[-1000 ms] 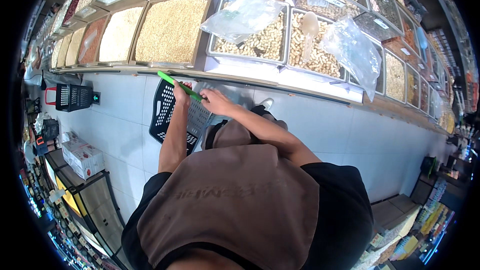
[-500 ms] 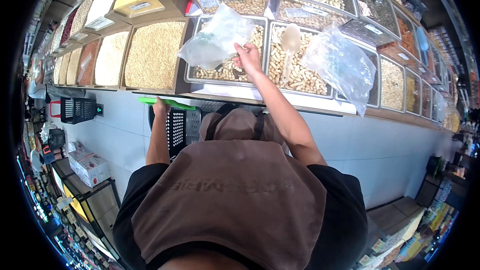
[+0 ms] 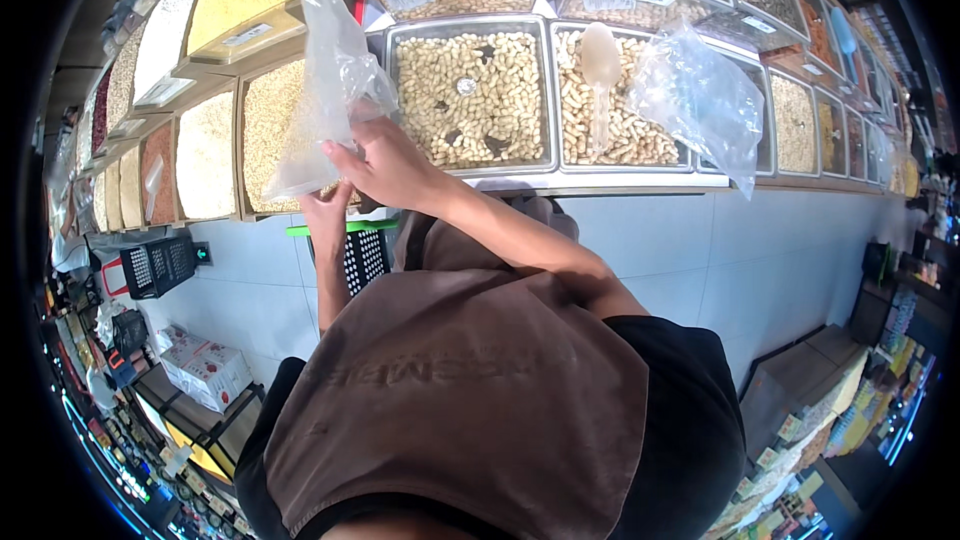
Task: The person uses a plastic scoop to transfer various nuts and dried fruits from bulk bins into plastic bags, tying the bags and placing them into a shopping basket.
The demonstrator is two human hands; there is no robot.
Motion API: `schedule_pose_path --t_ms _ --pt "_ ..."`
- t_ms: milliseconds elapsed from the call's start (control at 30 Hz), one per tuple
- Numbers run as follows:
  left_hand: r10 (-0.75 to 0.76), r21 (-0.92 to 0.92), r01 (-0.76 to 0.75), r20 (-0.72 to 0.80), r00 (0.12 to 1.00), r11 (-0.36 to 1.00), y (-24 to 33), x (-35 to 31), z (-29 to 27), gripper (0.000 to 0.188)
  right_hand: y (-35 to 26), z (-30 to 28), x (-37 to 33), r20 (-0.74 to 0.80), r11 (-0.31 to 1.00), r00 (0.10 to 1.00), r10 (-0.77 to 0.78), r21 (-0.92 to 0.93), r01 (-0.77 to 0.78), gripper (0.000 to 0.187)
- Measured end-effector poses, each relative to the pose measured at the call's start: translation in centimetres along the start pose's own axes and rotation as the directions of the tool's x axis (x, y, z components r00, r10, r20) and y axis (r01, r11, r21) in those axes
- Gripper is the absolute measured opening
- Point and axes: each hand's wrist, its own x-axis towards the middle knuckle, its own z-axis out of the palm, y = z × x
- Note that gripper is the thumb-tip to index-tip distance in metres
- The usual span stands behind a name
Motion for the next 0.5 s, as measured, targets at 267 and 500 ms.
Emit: schedule_pose_path --t_ms 267,500 --pt "0.871 0.707 -0.599 -0.047 0.489 0.375 6.2 6.4 -1.5 0.065 0.0 -0.1 0.4 -0.045 0.966 0.981 0.187 0.187 -0.176 0.035" --pt "0.341 -0.041 -0.356 -0.201 0.918 0.934 3.0 11.1 0.9 0.010 5.4 -4.8 -0.1 0.066 0.793 0.963 0.260 -0.583 -0.175 0.057"
